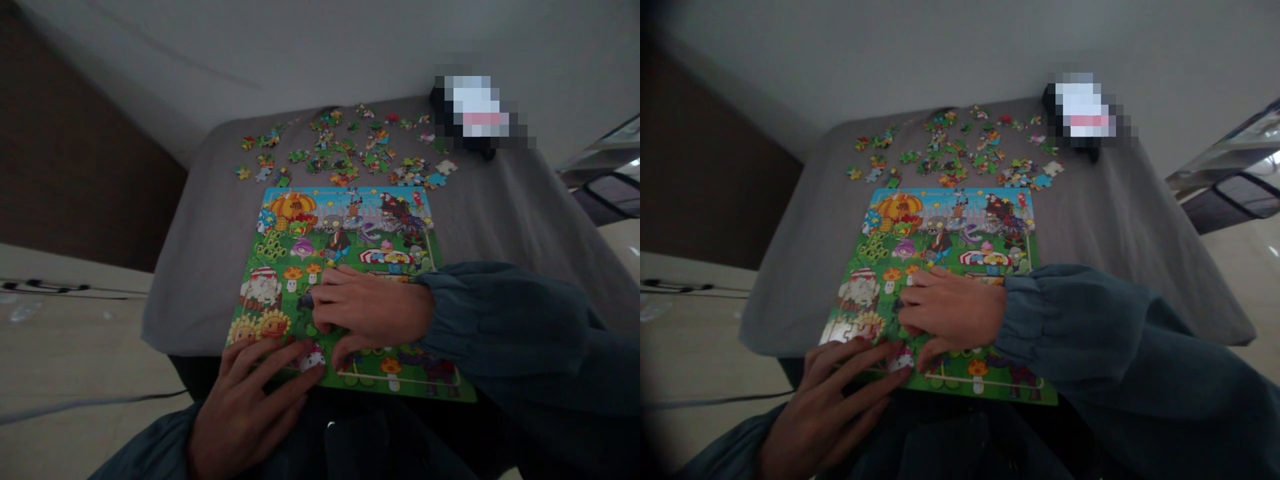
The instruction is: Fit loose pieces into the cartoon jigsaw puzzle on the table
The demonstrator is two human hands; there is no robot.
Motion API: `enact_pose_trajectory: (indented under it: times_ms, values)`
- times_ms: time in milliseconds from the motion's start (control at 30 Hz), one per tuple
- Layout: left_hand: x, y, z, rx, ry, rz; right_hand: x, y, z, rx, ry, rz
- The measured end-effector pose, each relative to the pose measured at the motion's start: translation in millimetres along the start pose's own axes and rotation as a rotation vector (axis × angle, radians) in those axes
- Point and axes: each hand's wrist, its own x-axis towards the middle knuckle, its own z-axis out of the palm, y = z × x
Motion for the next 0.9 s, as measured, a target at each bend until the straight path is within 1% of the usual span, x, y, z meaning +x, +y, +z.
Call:
enact_pose_trajectory:
  times_ms: [200, 333, 600, 733, 900]
  values:
    - [2.0, 1.6, 0.5, 0.040, 0.013, -0.012, 0.9, 2.0, 1.3, -0.009, 0.014, 0.006]
    - [2.4, 0.5, 1.3, 0.049, 0.015, -0.009, -0.2, 3.9, -0.8, 0.004, 0.031, -0.038]
    - [-0.1, 0.0, 1.1, 0.022, 0.006, -0.008, 1.4, 2.8, -6.1, 0.080, -0.043, -0.045]
    - [-1.4, -0.8, 1.7, 0.020, 0.007, -0.010, 1.6, 3.0, -4.9, 0.082, -0.038, -0.078]
    - [-1.7, -1.2, 0.8, 0.051, -0.002, -0.014, 2.7, 2.6, -2.8, 0.080, -0.029, -0.077]
